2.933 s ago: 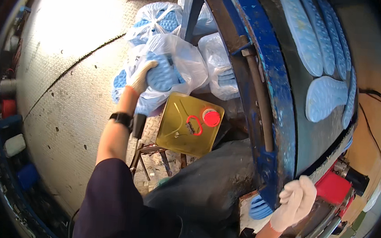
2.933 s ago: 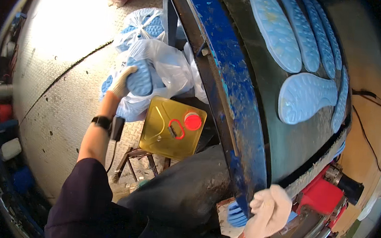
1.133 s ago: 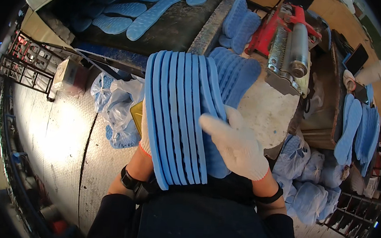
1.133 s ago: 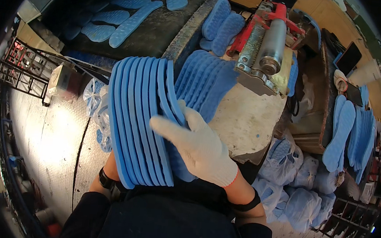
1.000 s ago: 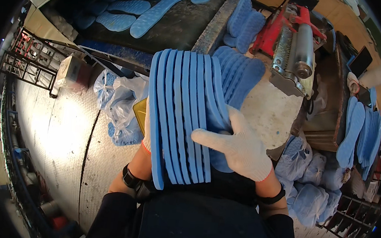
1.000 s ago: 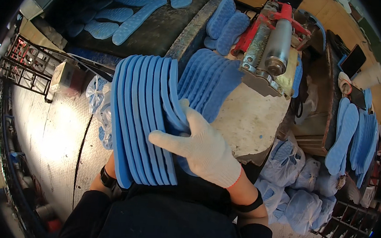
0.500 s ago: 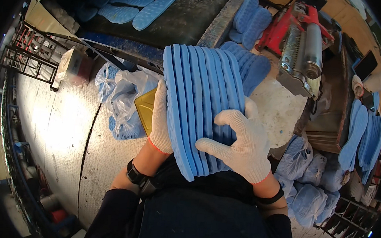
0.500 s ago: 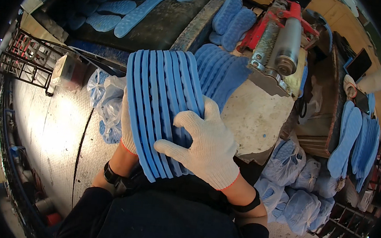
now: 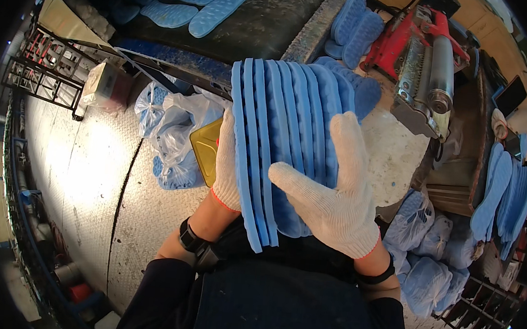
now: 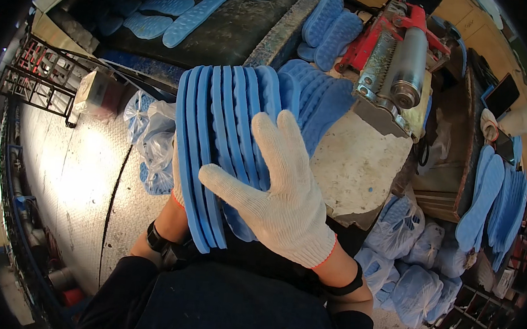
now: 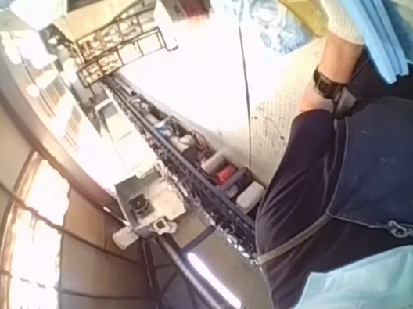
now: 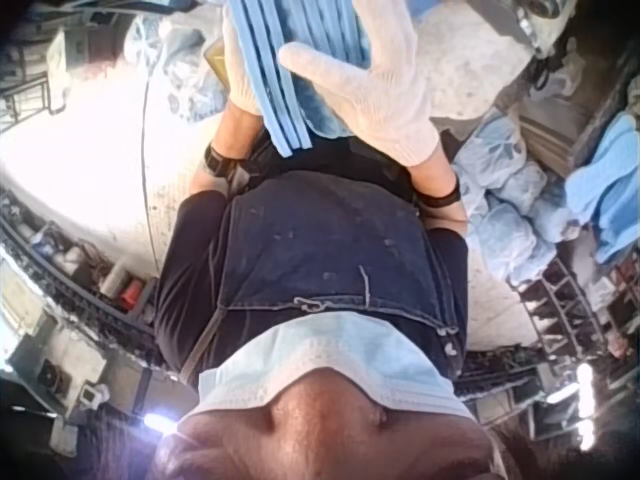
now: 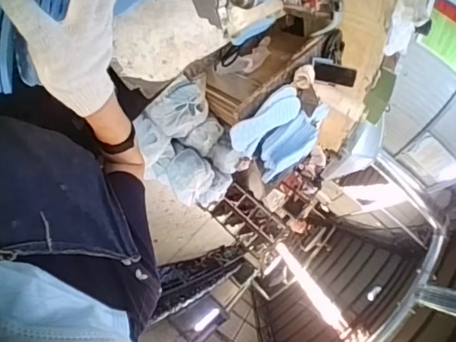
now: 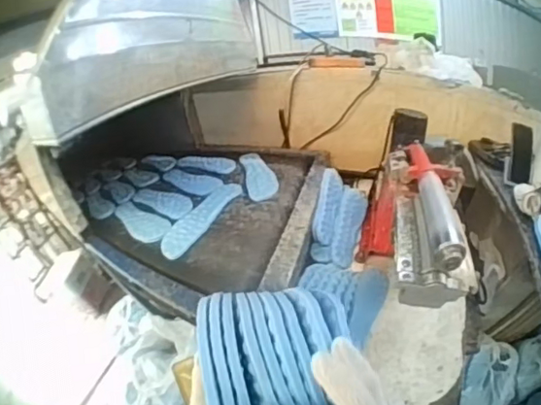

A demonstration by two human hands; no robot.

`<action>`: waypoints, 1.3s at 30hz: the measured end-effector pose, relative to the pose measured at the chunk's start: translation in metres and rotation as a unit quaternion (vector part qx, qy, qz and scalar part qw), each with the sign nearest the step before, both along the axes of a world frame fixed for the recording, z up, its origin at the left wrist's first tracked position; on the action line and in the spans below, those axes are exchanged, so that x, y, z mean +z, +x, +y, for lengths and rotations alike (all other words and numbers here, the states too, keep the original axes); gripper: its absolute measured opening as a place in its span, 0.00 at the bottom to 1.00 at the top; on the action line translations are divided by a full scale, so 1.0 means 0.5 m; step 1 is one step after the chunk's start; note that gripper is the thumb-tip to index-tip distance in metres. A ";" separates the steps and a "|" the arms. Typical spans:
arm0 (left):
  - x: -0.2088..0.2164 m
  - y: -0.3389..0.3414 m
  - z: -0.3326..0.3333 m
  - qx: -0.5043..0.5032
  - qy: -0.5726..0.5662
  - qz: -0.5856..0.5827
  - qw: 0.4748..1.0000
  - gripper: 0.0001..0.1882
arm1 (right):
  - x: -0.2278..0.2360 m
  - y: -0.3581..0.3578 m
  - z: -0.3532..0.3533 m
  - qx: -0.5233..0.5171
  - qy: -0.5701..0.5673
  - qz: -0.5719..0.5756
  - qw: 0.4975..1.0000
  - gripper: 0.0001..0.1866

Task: Applying adhesive to shoe soles using a roller machine and placing them on a conveyor belt.

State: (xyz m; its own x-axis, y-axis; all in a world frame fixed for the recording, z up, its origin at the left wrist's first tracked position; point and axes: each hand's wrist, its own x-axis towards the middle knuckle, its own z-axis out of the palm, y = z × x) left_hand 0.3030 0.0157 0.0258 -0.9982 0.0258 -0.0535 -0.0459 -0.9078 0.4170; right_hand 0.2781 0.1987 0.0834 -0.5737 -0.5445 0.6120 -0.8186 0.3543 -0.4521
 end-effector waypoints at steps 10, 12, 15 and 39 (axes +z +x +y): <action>-0.042 0.001 -0.011 -0.037 0.044 0.081 0.995 0.36 | 0.000 -0.001 0.005 0.009 0.000 -0.017 1.000 0.29; -0.049 0.001 -0.015 -0.041 0.049 0.079 0.995 0.36 | 0.001 -0.001 0.005 0.010 0.001 -0.014 1.000 0.29; -0.042 0.001 -0.011 -0.048 0.069 0.077 0.993 0.36 | 0.001 0.000 0.004 0.000 0.002 -0.016 1.000 0.28; 0.015 -0.001 0.051 0.044 -0.038 -0.093 0.994 0.39 | 0.012 -0.006 0.039 -0.051 0.072 -0.069 0.994 0.25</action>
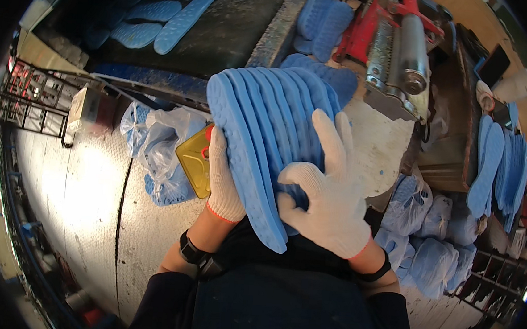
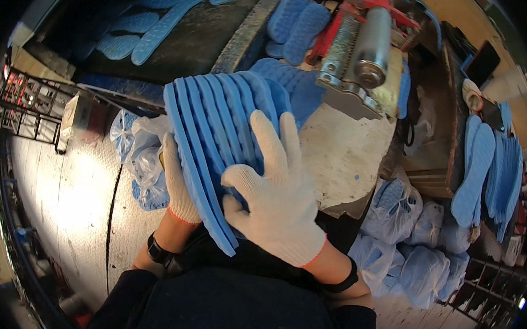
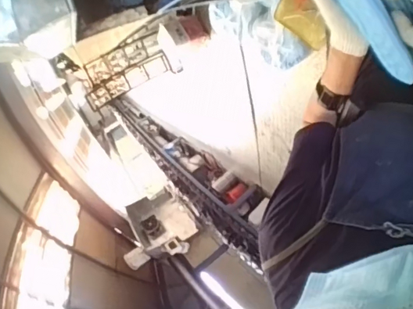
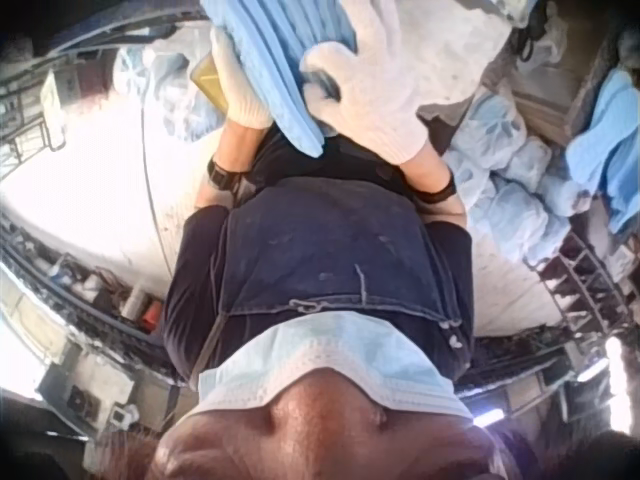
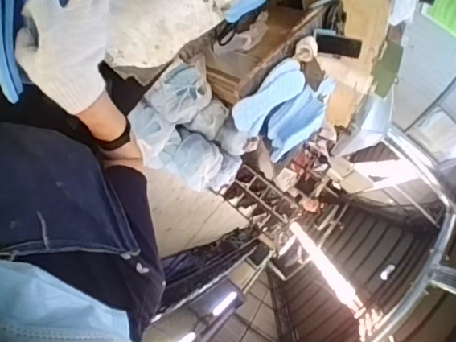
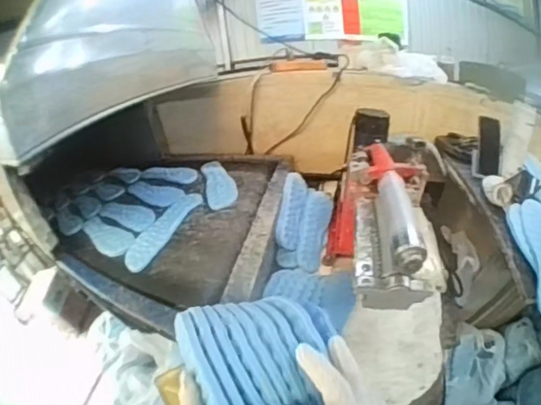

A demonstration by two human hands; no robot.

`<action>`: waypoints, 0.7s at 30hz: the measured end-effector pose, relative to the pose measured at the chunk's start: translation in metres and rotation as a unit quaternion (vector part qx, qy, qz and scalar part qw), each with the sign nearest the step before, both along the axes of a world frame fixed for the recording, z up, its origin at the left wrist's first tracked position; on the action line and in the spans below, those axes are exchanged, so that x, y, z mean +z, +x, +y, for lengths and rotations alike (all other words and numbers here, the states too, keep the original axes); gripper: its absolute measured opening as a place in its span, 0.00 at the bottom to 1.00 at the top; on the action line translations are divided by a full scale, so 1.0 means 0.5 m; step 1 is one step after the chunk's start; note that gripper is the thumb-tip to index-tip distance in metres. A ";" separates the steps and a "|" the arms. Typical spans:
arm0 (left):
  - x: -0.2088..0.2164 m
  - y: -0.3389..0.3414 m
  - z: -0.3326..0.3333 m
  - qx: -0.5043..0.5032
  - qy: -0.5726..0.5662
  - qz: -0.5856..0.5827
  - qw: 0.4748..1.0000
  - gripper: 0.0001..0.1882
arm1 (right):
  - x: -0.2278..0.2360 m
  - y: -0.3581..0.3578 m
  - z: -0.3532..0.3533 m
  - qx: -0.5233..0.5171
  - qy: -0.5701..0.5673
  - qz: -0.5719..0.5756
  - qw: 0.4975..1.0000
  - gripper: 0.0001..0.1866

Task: Applying adhesive to shoe soles using a roller machine and placing them on a conveyor belt.

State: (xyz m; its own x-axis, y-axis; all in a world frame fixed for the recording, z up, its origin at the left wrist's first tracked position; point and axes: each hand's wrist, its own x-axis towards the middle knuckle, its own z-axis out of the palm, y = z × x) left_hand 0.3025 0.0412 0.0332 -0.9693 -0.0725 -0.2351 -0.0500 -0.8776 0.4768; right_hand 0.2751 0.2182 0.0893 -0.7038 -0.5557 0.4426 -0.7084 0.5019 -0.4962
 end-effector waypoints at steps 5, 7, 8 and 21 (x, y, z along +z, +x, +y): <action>-0.009 0.013 0.025 0.007 0.289 0.111 0.951 0.42 | -0.026 0.023 0.027 -0.094 -0.084 -0.012 0.992 0.53; -0.009 0.016 0.033 -0.014 0.121 0.061 0.991 0.41 | -0.036 0.026 0.045 -0.099 -0.142 -0.077 0.982 0.57; -0.009 0.017 0.039 -0.029 -0.004 0.039 0.999 0.42 | -0.037 0.028 0.062 -0.100 -0.106 -0.131 0.981 0.62; -0.049 -0.019 0.189 -0.407 0.054 -0.140 0.901 0.34 | -0.064 0.101 0.221 -0.296 -0.048 -0.187 0.935 0.51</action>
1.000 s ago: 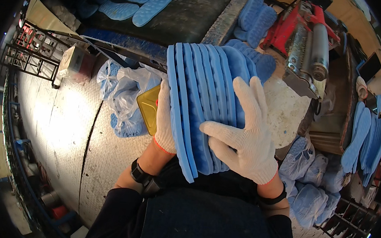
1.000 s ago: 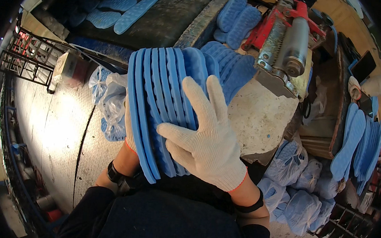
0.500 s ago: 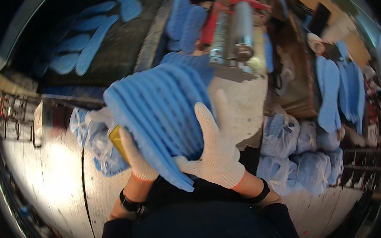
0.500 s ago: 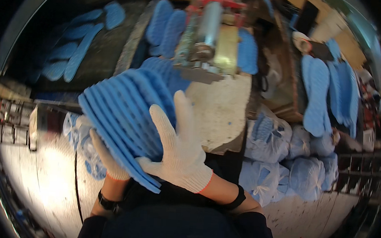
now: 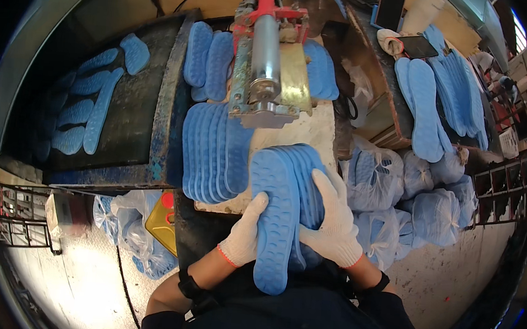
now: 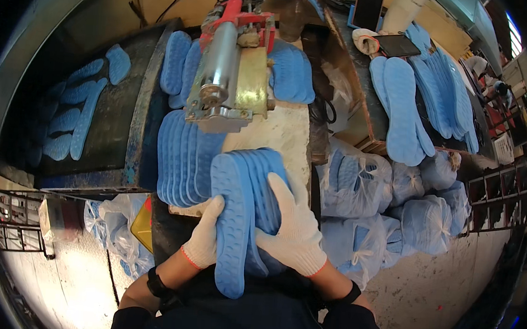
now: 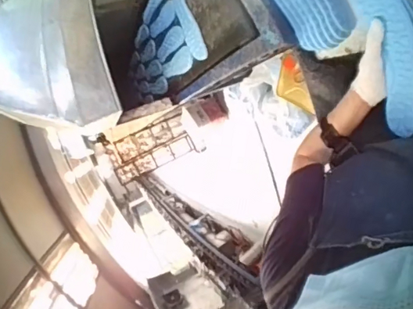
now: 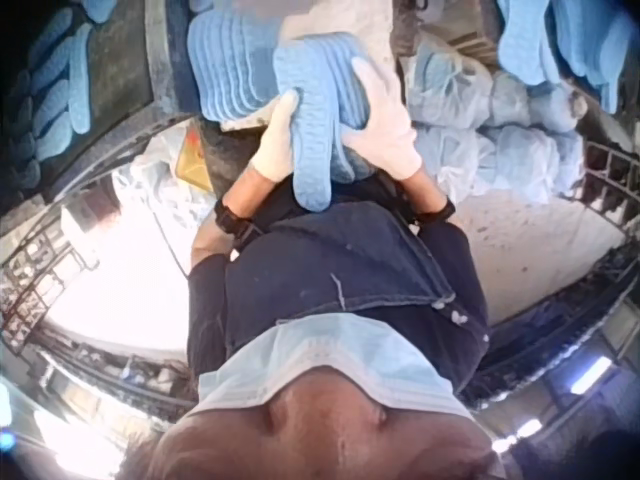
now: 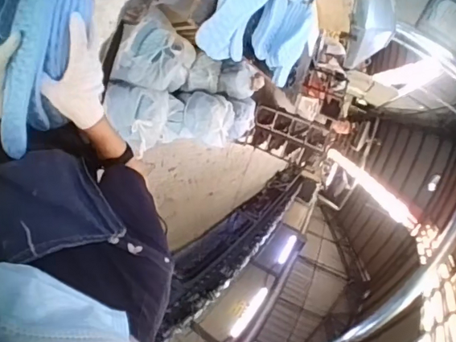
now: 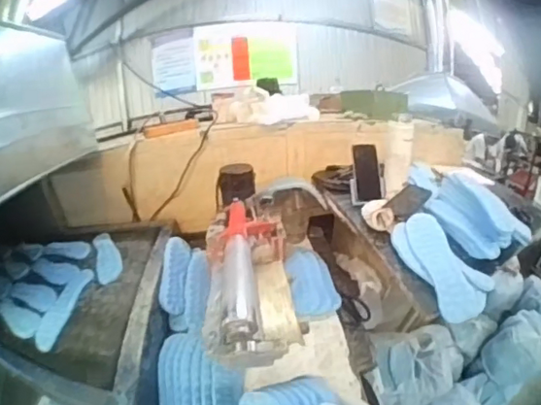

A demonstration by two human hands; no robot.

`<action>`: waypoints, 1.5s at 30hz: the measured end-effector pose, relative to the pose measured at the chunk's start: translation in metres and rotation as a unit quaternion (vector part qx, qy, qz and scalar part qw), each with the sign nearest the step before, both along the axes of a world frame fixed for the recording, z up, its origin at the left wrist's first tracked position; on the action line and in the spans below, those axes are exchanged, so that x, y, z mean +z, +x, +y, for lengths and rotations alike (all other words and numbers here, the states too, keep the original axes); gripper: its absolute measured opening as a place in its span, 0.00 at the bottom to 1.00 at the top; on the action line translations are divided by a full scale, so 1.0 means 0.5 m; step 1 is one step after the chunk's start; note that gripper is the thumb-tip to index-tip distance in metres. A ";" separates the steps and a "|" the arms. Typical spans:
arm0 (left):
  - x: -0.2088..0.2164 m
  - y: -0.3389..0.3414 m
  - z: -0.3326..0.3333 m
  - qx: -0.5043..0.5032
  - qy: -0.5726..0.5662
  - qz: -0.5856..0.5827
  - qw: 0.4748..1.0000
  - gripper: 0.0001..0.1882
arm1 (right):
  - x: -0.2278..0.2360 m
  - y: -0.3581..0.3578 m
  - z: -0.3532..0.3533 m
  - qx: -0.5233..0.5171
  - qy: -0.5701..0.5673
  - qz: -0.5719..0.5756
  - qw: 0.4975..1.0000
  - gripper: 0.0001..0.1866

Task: Applying adhesive to shoe soles using a roller machine and placing them on a conveyor belt.

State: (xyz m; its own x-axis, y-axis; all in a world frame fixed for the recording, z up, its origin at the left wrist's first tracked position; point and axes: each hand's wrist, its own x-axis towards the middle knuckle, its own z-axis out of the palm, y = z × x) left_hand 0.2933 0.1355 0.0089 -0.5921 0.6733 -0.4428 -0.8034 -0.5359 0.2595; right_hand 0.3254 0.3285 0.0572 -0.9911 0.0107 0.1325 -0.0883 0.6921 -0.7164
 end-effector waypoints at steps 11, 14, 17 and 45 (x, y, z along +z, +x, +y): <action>-0.014 -0.032 -0.074 0.078 -0.053 0.002 0.996 0.29 | -0.118 -0.151 0.053 -0.114 0.001 -0.049 0.992 0.51; 0.011 -0.032 -0.085 0.087 -0.091 0.020 0.992 0.29 | -0.103 -0.156 0.055 -0.114 0.241 0.018 0.964 0.49; 0.039 -0.041 -0.064 0.042 -0.067 0.050 0.996 0.28 | -0.071 -0.112 0.060 -0.018 0.133 0.108 0.985 0.46; -0.076 0.174 -0.454 0.157 -0.406 0.141 0.889 0.22 | -0.098 -0.624 0.298 -0.117 -0.197 -0.118 0.966 0.35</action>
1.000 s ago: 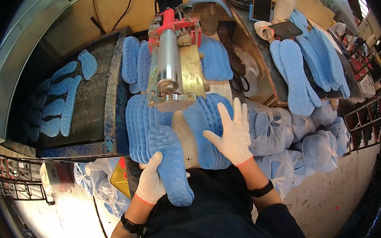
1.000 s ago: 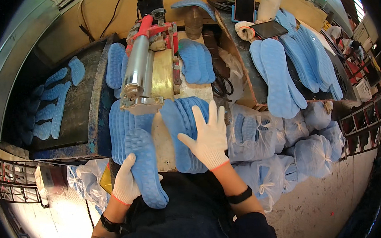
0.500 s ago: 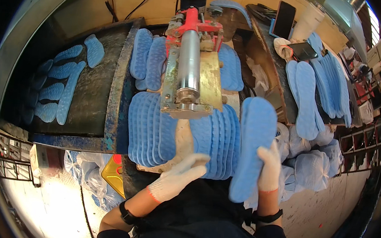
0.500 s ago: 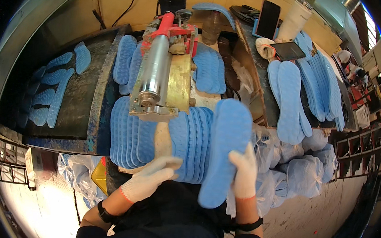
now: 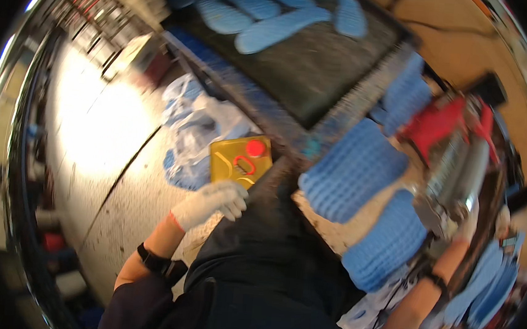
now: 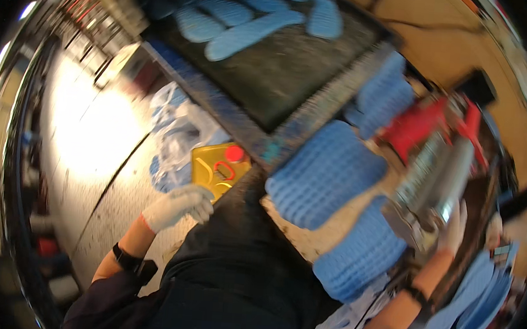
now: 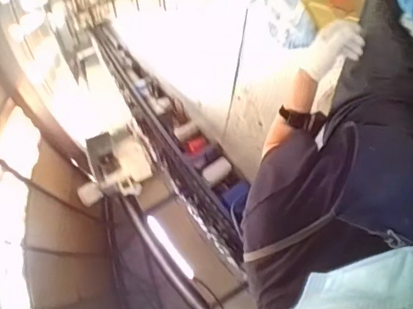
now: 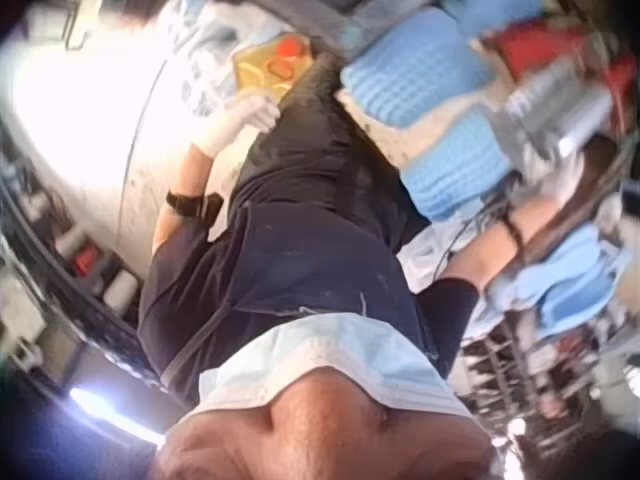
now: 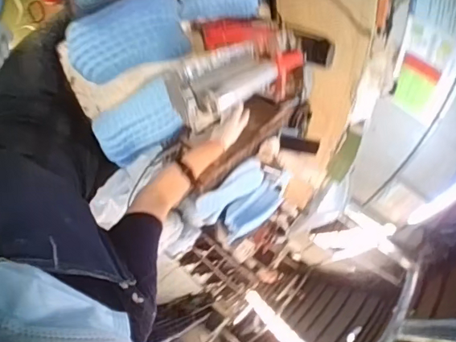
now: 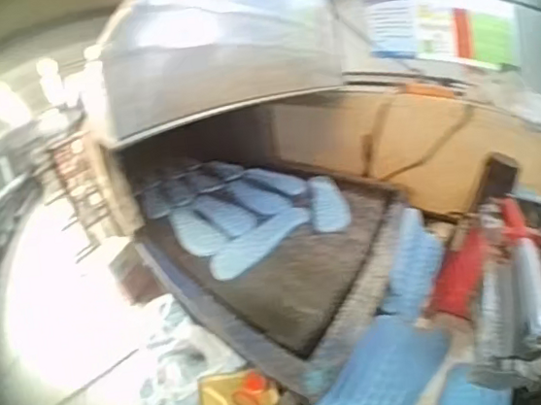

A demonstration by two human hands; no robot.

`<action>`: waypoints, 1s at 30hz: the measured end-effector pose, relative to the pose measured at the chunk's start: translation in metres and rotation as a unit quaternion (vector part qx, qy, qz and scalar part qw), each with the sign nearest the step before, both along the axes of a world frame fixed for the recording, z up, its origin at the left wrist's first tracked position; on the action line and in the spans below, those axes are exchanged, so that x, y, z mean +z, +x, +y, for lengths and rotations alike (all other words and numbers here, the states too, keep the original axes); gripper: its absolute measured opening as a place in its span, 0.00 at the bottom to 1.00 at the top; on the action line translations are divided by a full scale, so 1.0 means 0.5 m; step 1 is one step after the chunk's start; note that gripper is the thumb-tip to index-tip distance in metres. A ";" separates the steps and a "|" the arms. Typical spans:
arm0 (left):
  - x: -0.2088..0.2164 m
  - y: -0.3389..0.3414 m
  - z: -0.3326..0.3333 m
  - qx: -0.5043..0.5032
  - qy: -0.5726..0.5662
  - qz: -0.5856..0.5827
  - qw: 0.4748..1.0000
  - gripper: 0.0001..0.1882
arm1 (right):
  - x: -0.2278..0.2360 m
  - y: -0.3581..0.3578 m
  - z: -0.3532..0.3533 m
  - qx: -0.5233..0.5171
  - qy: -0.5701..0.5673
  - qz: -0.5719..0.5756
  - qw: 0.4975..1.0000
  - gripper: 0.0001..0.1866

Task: Applying adhesive to shoe soles using a roller machine and placing them on a conveyor belt.

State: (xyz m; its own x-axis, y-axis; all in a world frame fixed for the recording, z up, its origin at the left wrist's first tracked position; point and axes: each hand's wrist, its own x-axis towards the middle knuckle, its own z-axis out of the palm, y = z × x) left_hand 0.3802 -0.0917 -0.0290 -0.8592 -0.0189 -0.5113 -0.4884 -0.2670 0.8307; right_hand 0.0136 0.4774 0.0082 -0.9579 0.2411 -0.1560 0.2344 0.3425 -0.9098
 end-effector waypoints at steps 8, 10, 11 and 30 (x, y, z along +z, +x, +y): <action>-0.407 0.116 -0.291 0.166 -0.552 -0.283 0.767 0.51 | 0.009 0.373 -0.084 0.025 0.215 0.149 0.965 0.22; -0.471 0.102 -0.340 0.102 -0.539 -0.281 0.787 0.56 | 0.022 0.438 -0.134 -0.083 -0.032 0.066 0.994 0.21; -0.498 0.089 -0.357 0.070 -0.525 -0.285 0.799 0.60 | 0.034 0.471 -0.154 -0.073 -0.035 0.051 0.995 0.21; -0.581 0.043 -0.440 0.022 -0.593 -0.161 0.789 0.51 | 0.176 0.472 -0.638 0.310 0.041 0.018 0.950 0.12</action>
